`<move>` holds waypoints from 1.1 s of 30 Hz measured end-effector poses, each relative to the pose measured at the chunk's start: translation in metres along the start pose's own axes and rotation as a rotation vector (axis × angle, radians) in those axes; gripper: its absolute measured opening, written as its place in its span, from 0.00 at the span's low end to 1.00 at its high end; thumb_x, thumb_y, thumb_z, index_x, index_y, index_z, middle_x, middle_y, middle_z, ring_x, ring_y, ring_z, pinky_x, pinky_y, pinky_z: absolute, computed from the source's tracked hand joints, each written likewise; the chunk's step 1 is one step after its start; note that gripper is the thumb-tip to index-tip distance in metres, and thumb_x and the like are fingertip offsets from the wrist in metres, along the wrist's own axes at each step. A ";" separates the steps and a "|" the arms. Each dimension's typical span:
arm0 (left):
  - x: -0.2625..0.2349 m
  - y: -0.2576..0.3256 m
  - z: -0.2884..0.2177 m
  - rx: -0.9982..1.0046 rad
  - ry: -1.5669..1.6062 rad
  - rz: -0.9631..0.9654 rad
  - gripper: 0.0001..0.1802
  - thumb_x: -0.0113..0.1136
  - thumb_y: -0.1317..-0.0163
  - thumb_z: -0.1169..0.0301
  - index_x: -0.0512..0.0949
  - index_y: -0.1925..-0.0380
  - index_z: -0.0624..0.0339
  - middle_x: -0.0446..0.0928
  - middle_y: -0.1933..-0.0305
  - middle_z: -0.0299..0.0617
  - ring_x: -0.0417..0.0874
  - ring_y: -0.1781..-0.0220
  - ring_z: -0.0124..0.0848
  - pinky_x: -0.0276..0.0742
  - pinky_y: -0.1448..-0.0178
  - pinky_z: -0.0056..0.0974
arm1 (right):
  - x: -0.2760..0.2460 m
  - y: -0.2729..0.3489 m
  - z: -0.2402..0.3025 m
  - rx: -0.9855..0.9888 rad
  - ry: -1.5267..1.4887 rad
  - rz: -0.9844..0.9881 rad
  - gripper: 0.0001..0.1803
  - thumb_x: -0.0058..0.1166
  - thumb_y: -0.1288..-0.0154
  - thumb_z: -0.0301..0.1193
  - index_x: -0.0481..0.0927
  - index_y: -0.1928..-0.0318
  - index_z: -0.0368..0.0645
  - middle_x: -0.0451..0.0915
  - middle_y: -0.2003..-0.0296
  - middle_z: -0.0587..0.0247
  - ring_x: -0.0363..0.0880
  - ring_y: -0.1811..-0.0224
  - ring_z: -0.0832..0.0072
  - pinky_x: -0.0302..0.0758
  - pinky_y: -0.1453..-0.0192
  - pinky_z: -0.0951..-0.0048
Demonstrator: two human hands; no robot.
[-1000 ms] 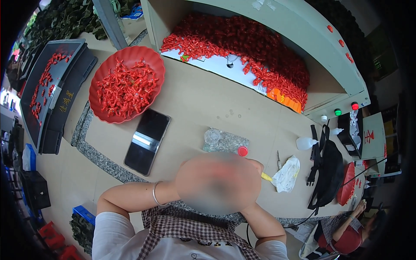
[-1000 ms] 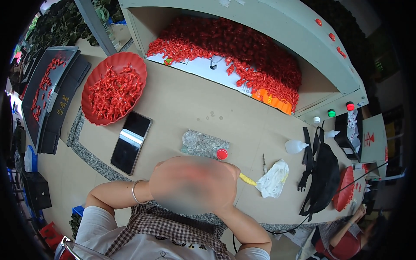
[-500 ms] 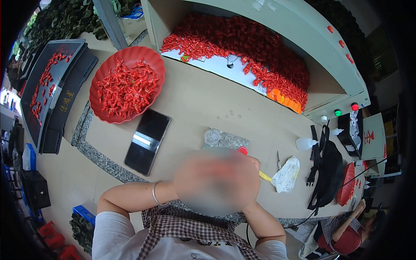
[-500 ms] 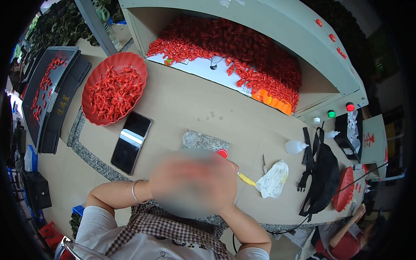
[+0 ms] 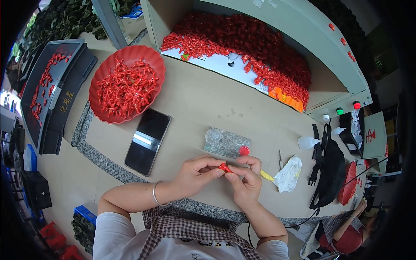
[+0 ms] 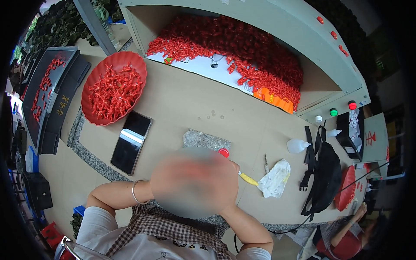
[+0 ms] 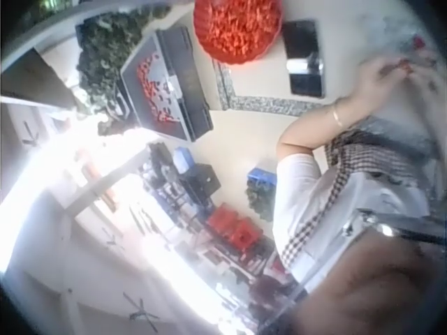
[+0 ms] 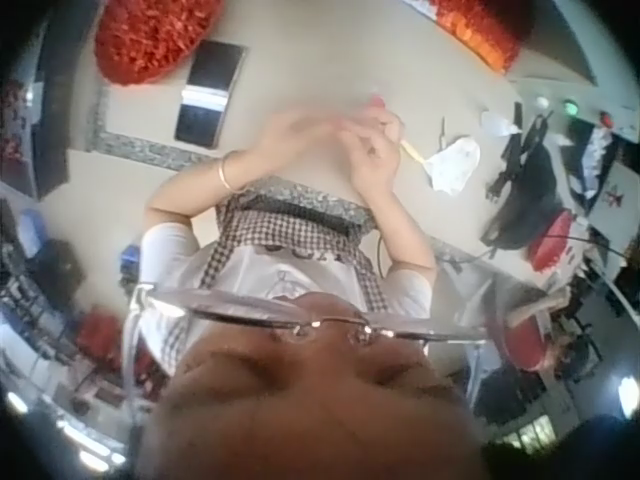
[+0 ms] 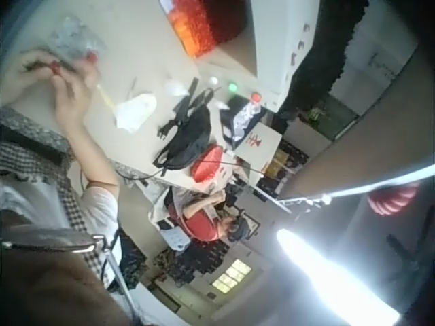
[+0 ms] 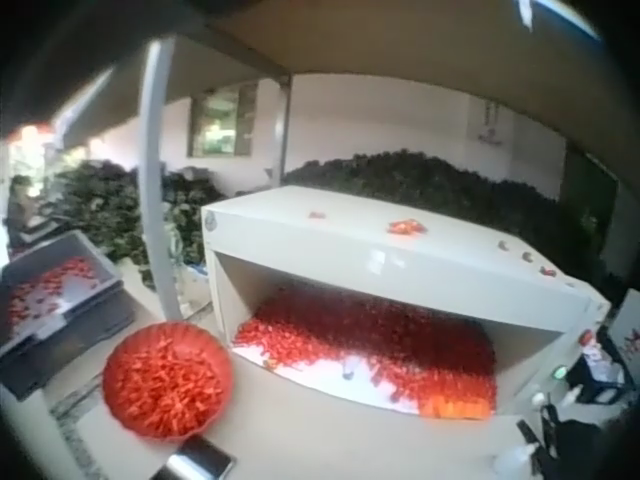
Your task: The person assembles small red plastic components by applying glue from a bottle and joining the components by hand into a specific configuration.
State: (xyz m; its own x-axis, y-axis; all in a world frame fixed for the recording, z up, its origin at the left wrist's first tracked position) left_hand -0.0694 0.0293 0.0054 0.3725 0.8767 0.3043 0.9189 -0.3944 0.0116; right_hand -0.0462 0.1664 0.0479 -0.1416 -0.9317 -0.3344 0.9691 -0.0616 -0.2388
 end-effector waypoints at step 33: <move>0.017 -0.006 0.006 -0.182 0.098 0.263 0.23 0.50 0.36 0.71 0.62 0.41 0.60 0.72 0.55 0.40 0.74 0.56 0.24 0.73 0.53 0.30 | 0.002 0.000 -0.029 0.333 -0.578 0.114 0.20 0.51 0.41 0.18 0.66 0.48 0.38 0.76 0.63 0.63 0.74 0.58 0.80 0.70 0.51 0.77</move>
State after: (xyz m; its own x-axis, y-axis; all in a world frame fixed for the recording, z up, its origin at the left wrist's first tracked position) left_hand -0.0675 0.0480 0.0048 0.5717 0.7111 0.4093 0.7513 -0.6542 0.0872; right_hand -0.0525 0.1747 0.0206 0.0064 -0.9748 0.2228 0.9952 0.0280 0.0938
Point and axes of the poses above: each hand's wrist, its own y-axis away from the middle knuckle, its own x-axis out of the palm, z = x × y, the point moved 8 cm from there along -y, towards the middle knuckle
